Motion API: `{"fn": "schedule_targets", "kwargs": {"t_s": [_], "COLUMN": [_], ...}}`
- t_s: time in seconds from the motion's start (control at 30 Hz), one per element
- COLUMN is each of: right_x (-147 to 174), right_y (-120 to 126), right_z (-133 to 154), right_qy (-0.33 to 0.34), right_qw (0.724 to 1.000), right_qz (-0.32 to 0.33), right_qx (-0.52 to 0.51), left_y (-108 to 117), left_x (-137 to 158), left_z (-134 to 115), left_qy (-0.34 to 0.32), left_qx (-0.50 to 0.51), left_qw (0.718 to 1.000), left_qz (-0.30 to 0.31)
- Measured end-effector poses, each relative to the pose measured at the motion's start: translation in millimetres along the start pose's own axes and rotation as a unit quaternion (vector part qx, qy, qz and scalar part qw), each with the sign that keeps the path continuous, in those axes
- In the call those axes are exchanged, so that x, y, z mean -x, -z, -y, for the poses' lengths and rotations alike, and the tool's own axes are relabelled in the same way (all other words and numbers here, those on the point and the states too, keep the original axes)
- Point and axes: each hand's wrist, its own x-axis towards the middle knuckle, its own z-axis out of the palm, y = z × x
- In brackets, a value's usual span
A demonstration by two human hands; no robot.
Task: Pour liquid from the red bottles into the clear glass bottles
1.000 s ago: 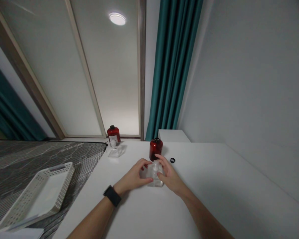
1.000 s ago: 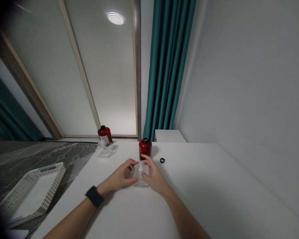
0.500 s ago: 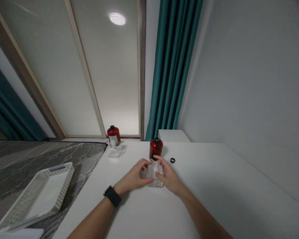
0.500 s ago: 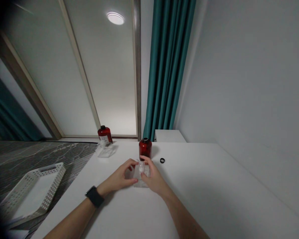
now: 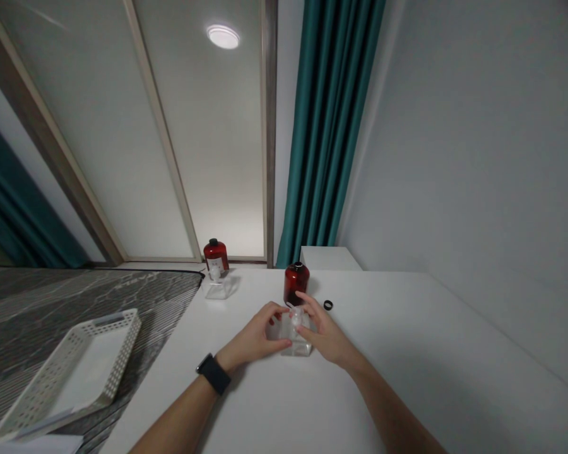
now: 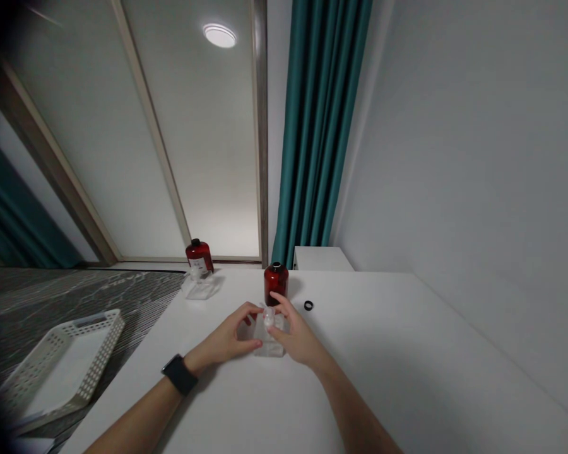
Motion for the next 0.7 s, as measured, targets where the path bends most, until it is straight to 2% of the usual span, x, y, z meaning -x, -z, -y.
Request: {"fn": "schedule_targets", "kwargs": {"t_s": [0.17, 0.47, 0.7], "right_x": [1.2, 2.8, 2.6], "right_y": [5.9, -5.1, 4.1], "right_z": [4.7, 1.5, -0.8], "right_qy": [-0.014, -0.005, -0.012], "right_qw": [0.999, 0.999, 0.999], "right_qz": [0.045, -0.026, 0.029], "right_qx": [-0.022, 0.039, 0.008], "left_y": [-0.4, -3.0, -1.5], "left_x": [0.7, 1.2, 0.1], "left_z": [0.6, -0.4, 2.9], "left_qy": [0.025, 0.027, 0.035], "left_qx": [0.012, 0.01, 0.03], "left_qw": [1.0, 0.999, 0.999], "left_qz": [-0.003, -0.013, 0.001]}}
